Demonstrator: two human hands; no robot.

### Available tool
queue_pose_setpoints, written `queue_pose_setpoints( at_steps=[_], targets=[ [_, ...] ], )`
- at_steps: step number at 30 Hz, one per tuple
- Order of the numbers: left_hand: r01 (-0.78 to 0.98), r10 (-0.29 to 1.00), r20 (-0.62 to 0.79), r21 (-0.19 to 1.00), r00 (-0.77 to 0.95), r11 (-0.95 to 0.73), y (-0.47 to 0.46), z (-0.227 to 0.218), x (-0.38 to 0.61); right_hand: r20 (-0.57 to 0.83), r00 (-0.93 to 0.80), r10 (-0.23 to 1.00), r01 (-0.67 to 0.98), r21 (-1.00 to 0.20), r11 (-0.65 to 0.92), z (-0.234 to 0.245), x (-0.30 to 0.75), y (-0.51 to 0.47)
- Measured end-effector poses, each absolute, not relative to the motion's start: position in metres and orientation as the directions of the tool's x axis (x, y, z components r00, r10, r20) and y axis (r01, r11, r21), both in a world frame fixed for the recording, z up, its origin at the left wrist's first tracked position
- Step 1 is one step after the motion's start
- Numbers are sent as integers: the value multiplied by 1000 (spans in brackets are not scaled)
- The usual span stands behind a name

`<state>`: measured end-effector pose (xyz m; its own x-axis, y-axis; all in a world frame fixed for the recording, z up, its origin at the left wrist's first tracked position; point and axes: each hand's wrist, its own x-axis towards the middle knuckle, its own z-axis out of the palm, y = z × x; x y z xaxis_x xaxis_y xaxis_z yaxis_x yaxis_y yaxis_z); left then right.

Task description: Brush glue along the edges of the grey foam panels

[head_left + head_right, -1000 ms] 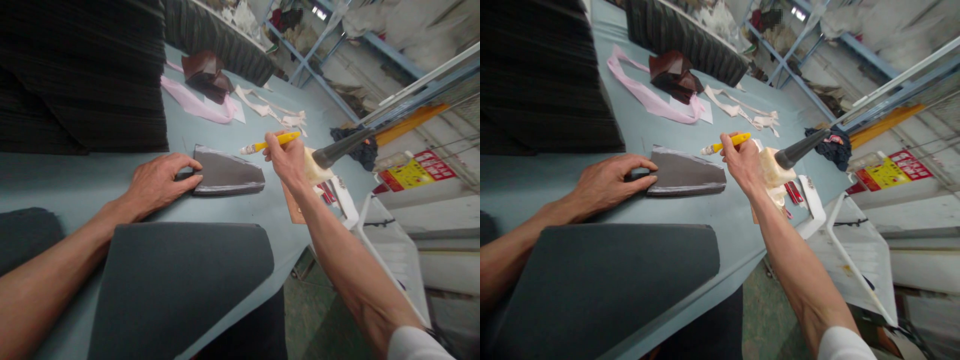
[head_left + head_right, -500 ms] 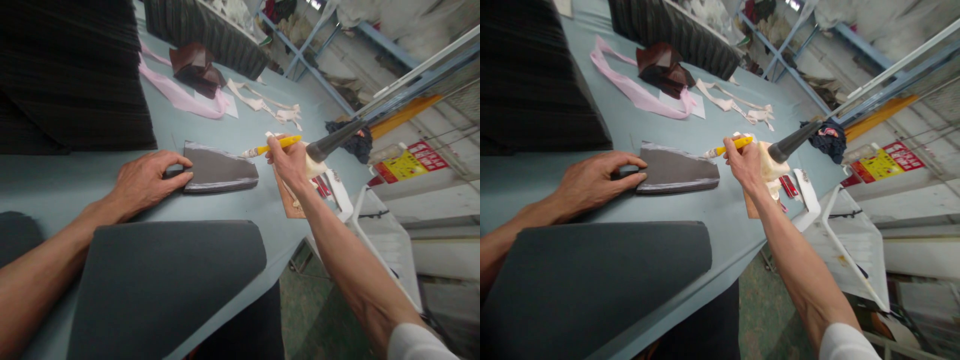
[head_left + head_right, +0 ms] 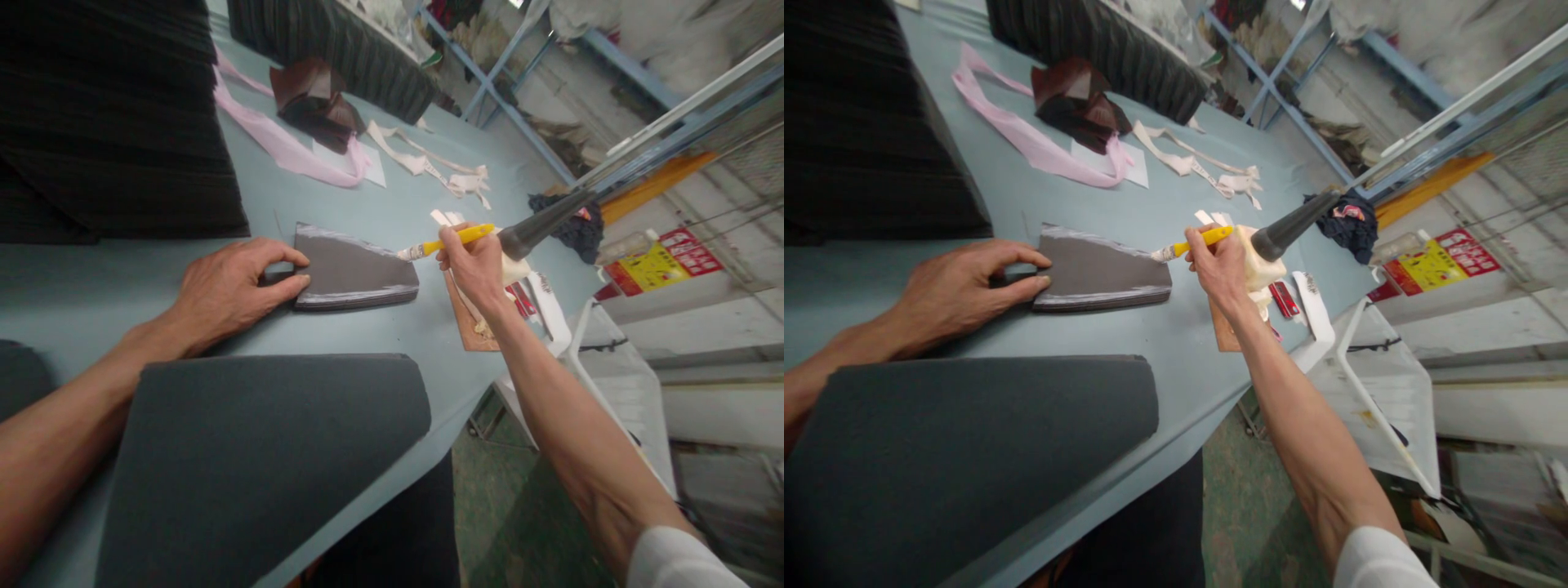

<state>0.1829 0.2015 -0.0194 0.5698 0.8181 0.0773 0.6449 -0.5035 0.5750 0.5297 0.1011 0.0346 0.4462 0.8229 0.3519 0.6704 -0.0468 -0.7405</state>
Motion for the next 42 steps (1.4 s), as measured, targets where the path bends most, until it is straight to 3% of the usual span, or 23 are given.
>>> queue_pose_setpoints(
  at_steps=[12, 18, 24, 28, 37, 42],
  targets=[
    [635, 812, 78, 581, 579, -508, 202, -19, 183, 376, 456, 807, 740, -664, -108, 39, 538, 91],
    [637, 810, 83, 574, 580, -515, 203, -21, 183, 486, 455, 747, 732, -681, -3, 46, 525, 92],
    [641, 812, 67, 576, 580, -506, 201, -18, 183, 378, 485, 789, 690, -720, -80, 40, 530, 92],
    [643, 814, 75, 574, 575, -507, 201, -19, 185, 411, 506, 758, 723, -681, -113, 42, 535, 87],
    [631, 807, 86, 576, 585, -519, 202, -19, 182, 442, 522, 730, 673, -739, -34, 39, 519, 85],
    [615, 794, 102, 576, 599, -538, 204, -20, 180, 401, 475, 783, 656, -755, -11, 22, 522, 76]
  ],
)
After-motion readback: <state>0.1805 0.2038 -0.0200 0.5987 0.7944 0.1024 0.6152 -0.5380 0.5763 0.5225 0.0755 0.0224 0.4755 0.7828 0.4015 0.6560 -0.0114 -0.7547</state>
